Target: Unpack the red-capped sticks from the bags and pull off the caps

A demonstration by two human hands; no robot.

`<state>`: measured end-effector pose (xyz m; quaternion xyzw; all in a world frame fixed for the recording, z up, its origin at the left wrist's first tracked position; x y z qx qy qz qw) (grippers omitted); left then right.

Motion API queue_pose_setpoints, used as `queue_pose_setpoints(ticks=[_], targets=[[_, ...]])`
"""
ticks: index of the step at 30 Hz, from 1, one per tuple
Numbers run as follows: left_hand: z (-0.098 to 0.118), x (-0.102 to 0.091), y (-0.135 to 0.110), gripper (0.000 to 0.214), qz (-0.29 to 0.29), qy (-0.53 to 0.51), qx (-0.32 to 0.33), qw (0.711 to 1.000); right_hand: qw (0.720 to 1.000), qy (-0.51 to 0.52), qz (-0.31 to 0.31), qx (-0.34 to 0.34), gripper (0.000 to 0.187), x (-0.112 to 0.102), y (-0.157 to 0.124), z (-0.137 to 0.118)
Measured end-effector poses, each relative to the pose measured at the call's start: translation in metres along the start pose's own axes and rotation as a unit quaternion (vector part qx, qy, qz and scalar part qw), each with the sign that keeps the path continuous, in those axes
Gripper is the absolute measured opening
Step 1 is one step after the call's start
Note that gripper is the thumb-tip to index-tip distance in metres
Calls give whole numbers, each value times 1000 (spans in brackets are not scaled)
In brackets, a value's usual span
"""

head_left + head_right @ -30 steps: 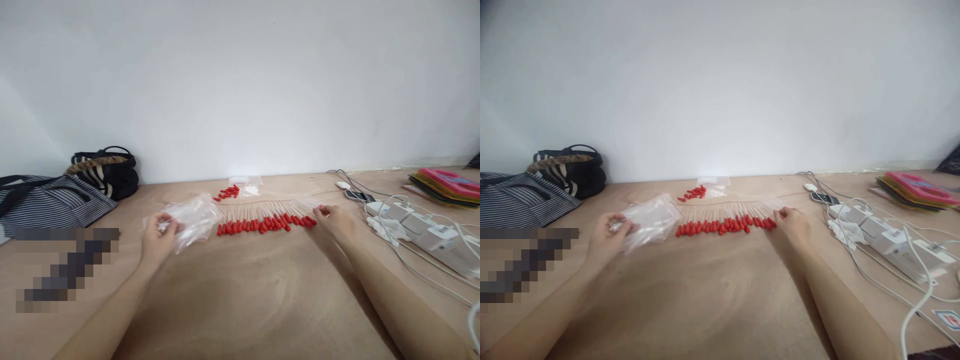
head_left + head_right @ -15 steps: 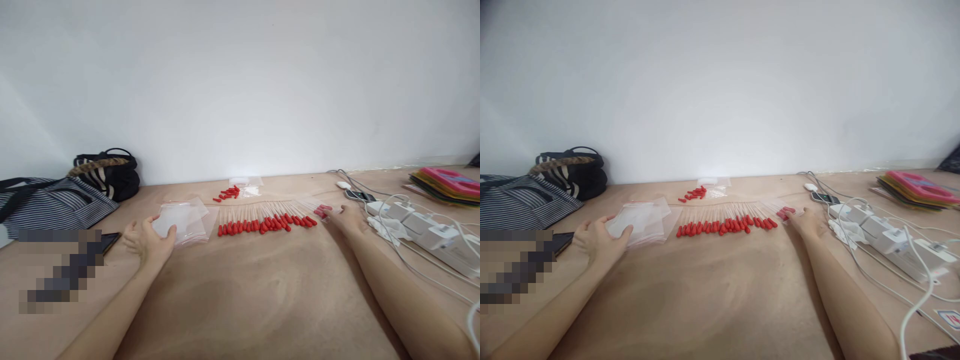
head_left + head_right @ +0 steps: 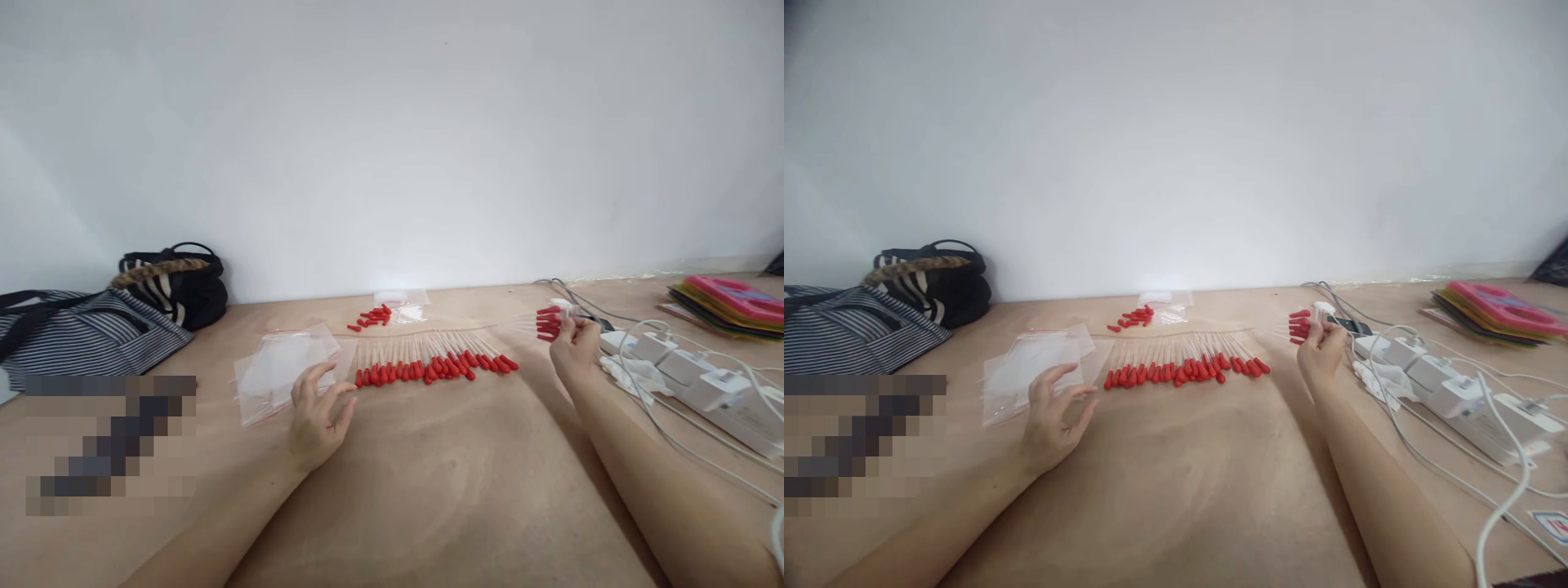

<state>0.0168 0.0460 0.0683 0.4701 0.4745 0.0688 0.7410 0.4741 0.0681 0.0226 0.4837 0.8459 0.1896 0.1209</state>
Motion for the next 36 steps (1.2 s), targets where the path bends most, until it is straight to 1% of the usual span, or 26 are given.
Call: queue_pose_setpoints(ticks=[1, 2, 3, 4, 5, 6, 7, 9, 10, 11, 12, 15, 17, 19, 22, 24, 25, 28, 31, 32, 34, 36], targets=[[6, 1, 0, 11, -5, -8, 15, 1000, 998, 48, 33, -18, 38, -4, -3, -12], [10, 0, 0, 10, -6, -17, 24, 1000, 997, 60, 47, -28, 38, -5, -8, -23], [13, -1, 1, 10, -1, -25, 27, 999, 996, 69, 48, -30, 38, -4, -15, -34], [16, -3, 2, 10, 7, -36, 24, 999, 995, 92, 29, -17, 38, 1, -26, -43], [17, -6, 4, 10, 16, -50, 15, 998, 994, 106, -27, 9, 39, 12, -39, -50], [17, -8, 5, 10, 23, -68, 1, 997, 987, 112, -110, 41, 39, 28, -58, -57], [16, -11, 8, 11, 28, -90, -16, 995, 971, 113, -196, 74, 39, 45, -81, -62], [15, -14, 12, 13, 25, -142, -49, 988, 933, 110, -321, 120, 39, 69, -131, -72], [16, -14, 13, 14, 10, -168, -59, 984, 917, 105, -362, 130, 40, 78, -154, -75], [20, -11, 15, 14, -17, -190, -63, 980, 903, 104, -394, 134, 41, 85, -174, -78], [25, -8, 15, 13, -54, -208, -60, 975, 895, 105, -412, 135, 42, 90, -190, -79], [49, 8, 13, 9, -174, -238, -17, 956, 869, 112, -454, 164, 44, 100, -221, -75], [63, 17, 11, 10, -217, -247, 8, 944, 844, 120, -489, 184, 45, 104, -232, -74], [69, 28, 11, 16, -241, -253, 6, 937, 821, 132, -525, 182, 45, 107, -238, -78], [66, 48, 9, 29, -280, -271, -38, 920, 787, 148, -568, 191, 42, 108, -245, -85], [61, 60, 6, 29, -310, -279, -65, 907, 768, 140, -586, 216, 40, 106, -248, -84], [59, 65, 4, 25, -323, -280, -70, 902, 762, 128, -593, 226, 39, 105, -249, -82], [56, 72, 0, 14, -337, -276, -72, 897, 749, 73, -617, 229, 36, 100, -253, -77], [55, 74, 0, 14, -334, -280, -83, 896, 741, 53, -639, 198, 42, 98, -256, -77], [54, 73, 1, 14, -330, -283, -87, 896, 744, 55, -640, 182, 44, 98, -256, -79], [54, 71, 5, 16, -327, -289, -81, 896, 760, 63, -627, 159, 45, 97, -255, -80], [57, 69, 10, 14, -340, -294, -50, 892, 780, 77, -599, 166, 43, 97, -253, -78]])
Point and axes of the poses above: each hand's wrist, its own y-axis towards the middle knuckle, its own x-axis out of the palm, z = x × y, the point moved 8 cm from there along y, towards the middle knuckle, and after that the axes turned 1 degree about -y, right-handed, at the moved point
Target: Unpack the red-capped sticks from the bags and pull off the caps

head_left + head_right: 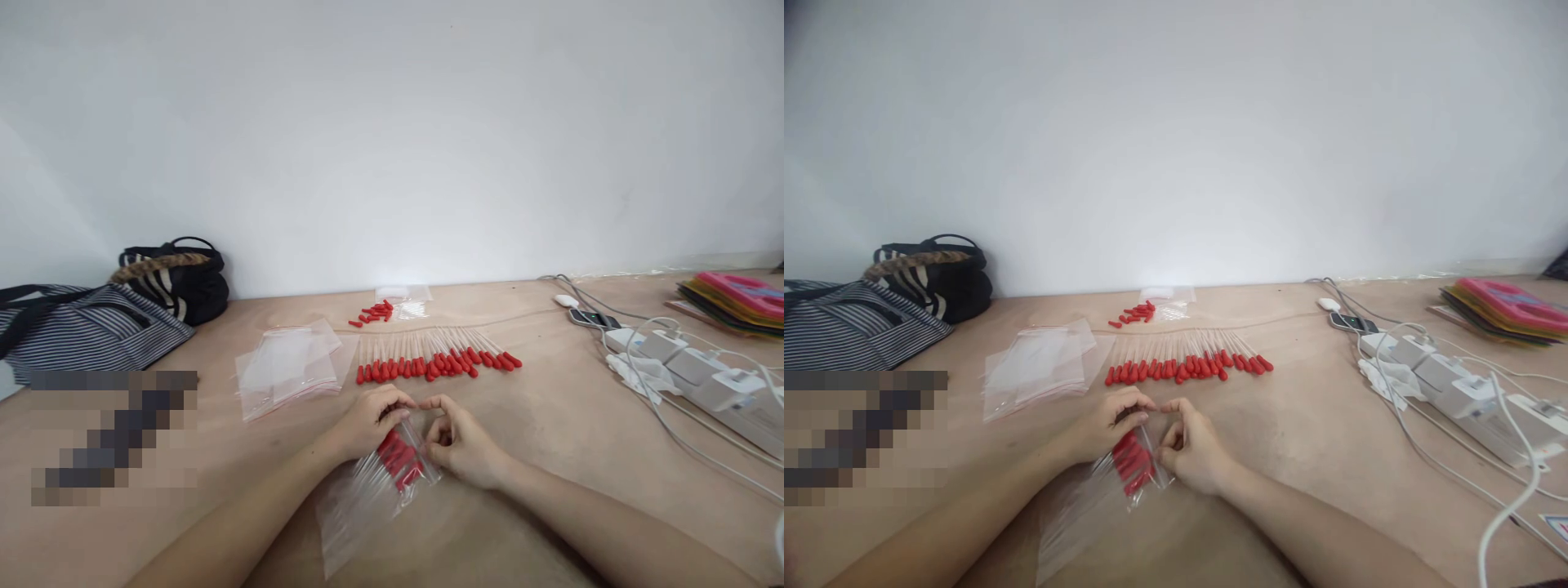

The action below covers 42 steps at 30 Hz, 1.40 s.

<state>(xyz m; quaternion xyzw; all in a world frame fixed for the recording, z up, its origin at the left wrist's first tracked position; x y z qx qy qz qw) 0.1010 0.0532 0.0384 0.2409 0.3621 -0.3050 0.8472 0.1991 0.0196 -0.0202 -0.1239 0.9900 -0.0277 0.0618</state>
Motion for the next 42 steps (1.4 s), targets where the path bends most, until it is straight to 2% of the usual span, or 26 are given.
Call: queue_pose_setpoints(ticks=[5, 8, 11, 15, 20, 30, 33, 36, 39, 42], targets=[[7, 5, 7, 7, -120, 23, 91, 988, 997, 61, 38, -16, 35, -1, 2, 3], [6, 10, 10, 4, -147, 35, 120, 981, 998, 51, 41, -26, 34, -1, 2, 2], [9, 12, 9, 9, -132, 55, 131, 981, 999, 8, 28, -46, 26, -1, 1, -5], [17, 11, 3, 15, -93, 85, 170, 977, 986, -133, 39, -90, 5, -9, -2, -20], [18, 11, -2, 23, -69, 93, 210, 971, 957, -257, 18, -134, 14, -8, -5, -32], [14, 11, -3, 33, -54, 84, 206, 973, 935, -261, -11, -238, 25, -3, -10, -44], [16, 8, -3, 33, -44, 68, 208, 975, 913, -290, -23, -286, 24, -2, -12, -47], [16, 6, -4, 34, -33, 50, 205, 977, 880, -339, -27, -331, 15, 1, -14, -47], [17, 5, -5, 35, -27, 44, 210, 976, 839, -374, -2, -395, 7, 3, -20, -52], [18, 5, -5, 37, -17, 37, 212, 976, 791, -389, 24, -472, 7, 6, -31, -64]])
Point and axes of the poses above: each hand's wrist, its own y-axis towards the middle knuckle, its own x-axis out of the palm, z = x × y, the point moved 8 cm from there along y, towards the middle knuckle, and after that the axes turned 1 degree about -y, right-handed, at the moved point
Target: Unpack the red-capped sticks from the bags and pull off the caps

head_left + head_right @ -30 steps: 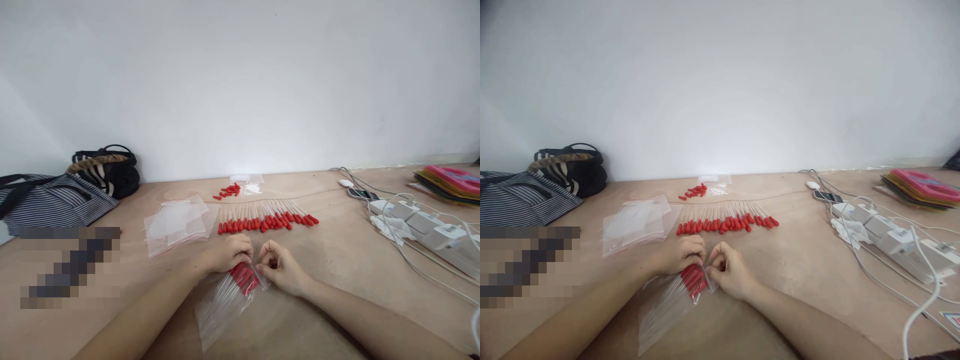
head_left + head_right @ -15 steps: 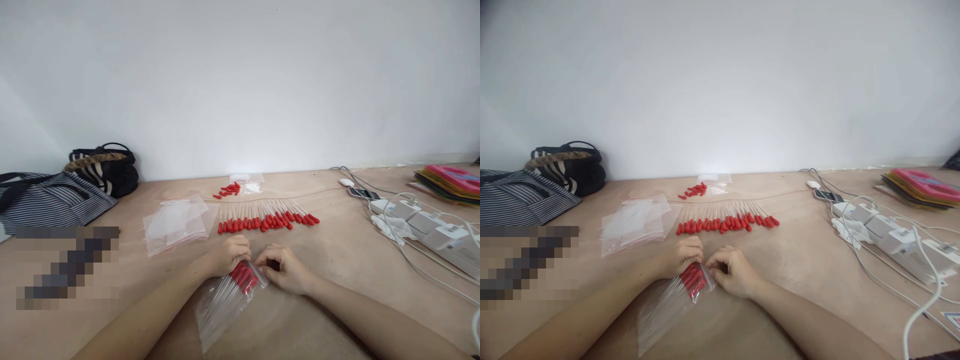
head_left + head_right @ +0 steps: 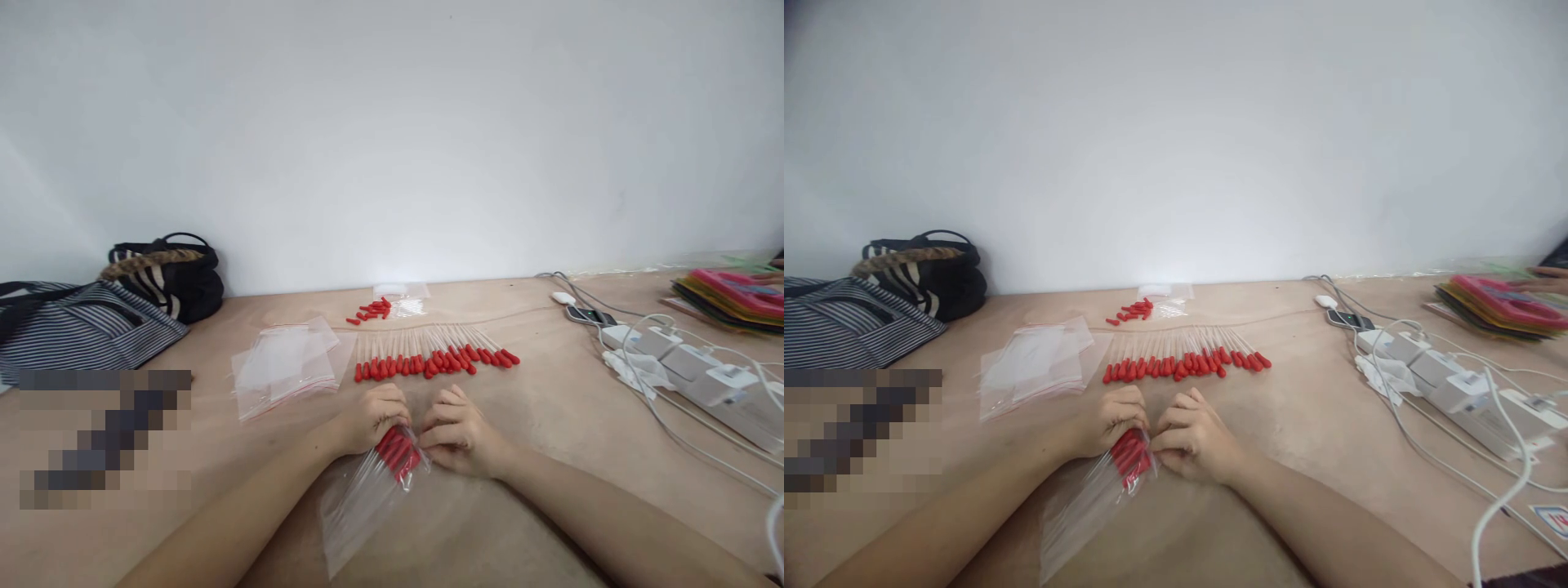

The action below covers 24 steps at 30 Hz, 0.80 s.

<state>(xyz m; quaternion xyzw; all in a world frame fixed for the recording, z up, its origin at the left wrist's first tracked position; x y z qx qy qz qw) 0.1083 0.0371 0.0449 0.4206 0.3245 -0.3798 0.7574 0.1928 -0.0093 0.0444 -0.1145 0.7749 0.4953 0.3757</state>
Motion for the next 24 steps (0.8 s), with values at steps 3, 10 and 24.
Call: queue_pose_setpoints(ticks=[3, 10, 24], targets=[[2, 1, 0, 37, 3, 1, 13, 1000, 998, -30, -2, -49, 8, -2, 2, -9], [3, -3, 0, 26, 35, 41, 81, 995, 993, -82, -20, -81, 15, 3, 1, -13], [13, -4, -3, 31, 67, 92, 111, 987, 992, -93, 19, -78, 21, 0, 0, -11]])
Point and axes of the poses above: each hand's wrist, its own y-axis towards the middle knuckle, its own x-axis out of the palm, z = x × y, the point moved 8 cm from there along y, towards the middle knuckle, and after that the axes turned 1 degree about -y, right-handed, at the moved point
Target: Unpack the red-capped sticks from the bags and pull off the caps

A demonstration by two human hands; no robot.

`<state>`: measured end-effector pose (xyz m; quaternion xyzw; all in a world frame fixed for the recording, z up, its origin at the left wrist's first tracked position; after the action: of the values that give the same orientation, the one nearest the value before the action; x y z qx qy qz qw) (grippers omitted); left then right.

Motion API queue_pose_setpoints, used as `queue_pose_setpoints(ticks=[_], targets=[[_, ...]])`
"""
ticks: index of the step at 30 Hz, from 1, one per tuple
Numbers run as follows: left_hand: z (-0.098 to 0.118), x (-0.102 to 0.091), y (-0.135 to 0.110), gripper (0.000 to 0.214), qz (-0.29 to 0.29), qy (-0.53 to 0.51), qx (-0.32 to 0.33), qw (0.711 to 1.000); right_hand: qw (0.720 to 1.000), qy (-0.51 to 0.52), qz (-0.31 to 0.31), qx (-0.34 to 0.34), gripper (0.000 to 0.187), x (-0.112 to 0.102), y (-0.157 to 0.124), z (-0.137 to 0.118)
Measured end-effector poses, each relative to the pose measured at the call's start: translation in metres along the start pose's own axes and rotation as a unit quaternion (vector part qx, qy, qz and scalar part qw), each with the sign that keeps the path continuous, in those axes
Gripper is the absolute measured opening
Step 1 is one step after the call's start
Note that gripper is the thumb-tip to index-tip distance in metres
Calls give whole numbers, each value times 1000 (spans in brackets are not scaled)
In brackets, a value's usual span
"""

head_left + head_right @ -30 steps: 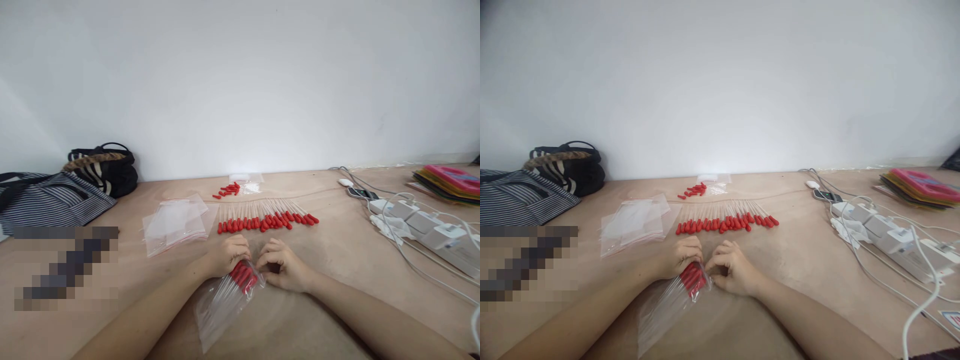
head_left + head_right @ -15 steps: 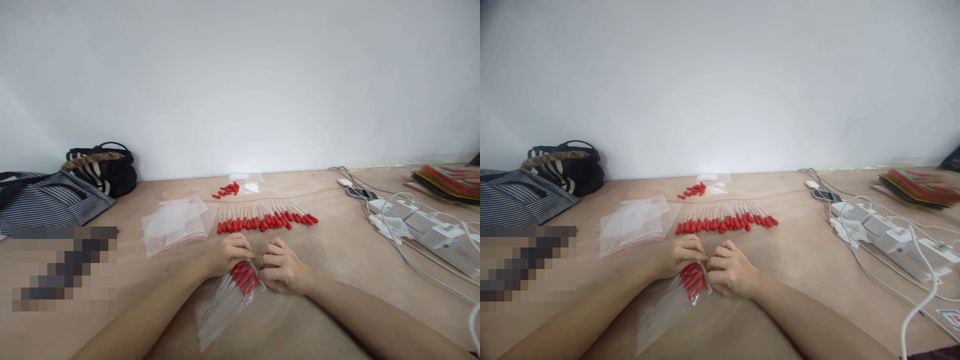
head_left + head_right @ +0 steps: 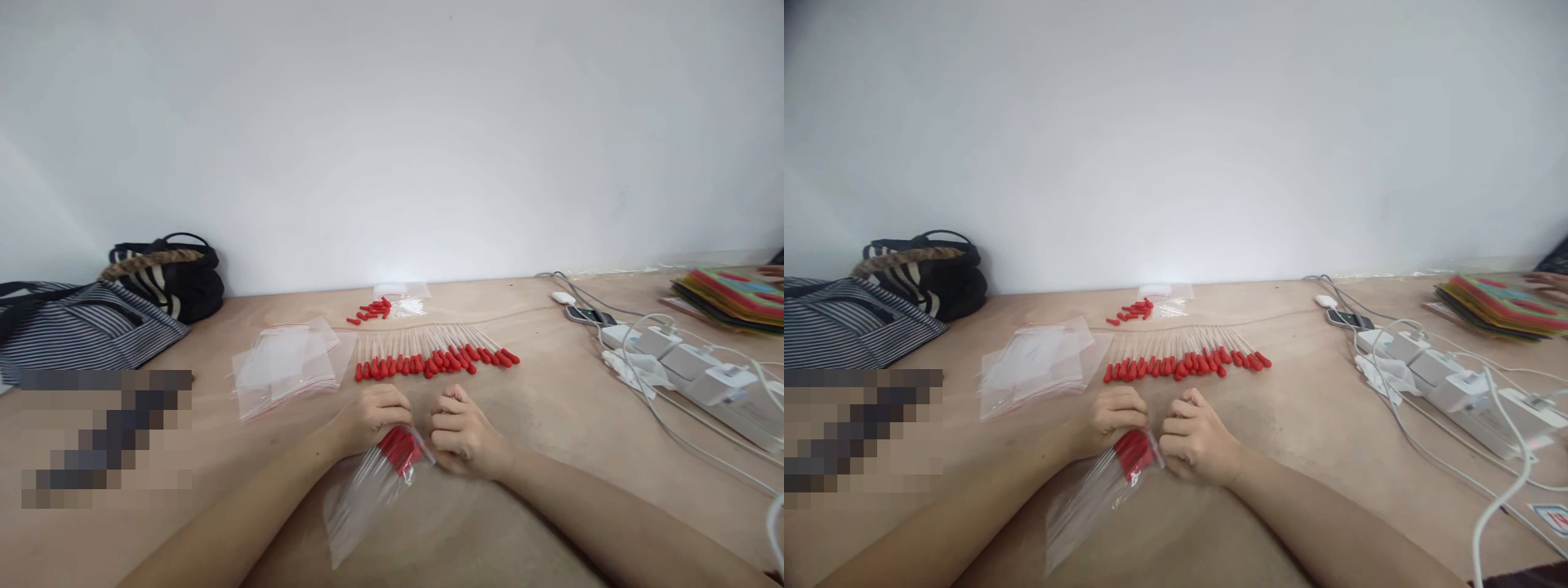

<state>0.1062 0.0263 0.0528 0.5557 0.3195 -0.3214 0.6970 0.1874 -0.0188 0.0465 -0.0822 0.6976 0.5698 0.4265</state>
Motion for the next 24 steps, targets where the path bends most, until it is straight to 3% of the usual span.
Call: queue_pose_setpoints(ticks=[10, 13, 18, 21, 24], targets=[[-5, 5, -3, 28, -31, -28, -55, 998, 1000, 1, -18, 17, 11, -1, 2, 0], [-5, 6, -4, 27, -35, -35, -54, 997, 1000, 6, -2, 10, 14, -3, 2, -3], [-6, 7, -6, 25, -22, -35, -44, 998, 995, 33, 17, 92, 16, -3, 0, 10], [-4, 7, -5, 25, -23, -50, -38, 998, 996, 39, -6, 81, 3, 1, 1, 10], [-1, 7, -3, 25, -21, -53, -34, 998, 996, 45, -2, 77, 3, 2, 0, 11]])
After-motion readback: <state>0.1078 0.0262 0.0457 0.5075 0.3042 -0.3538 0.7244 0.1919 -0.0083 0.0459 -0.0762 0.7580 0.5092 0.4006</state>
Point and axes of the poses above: each hand's wrist, its own y-axis towards the middle knuckle, its own x-axis out of the palm, z = x × y, the point moved 8 cm from there along y, towards the middle knuckle, and after that the axes turned 1 degree about -y, right-handed, at the moved point
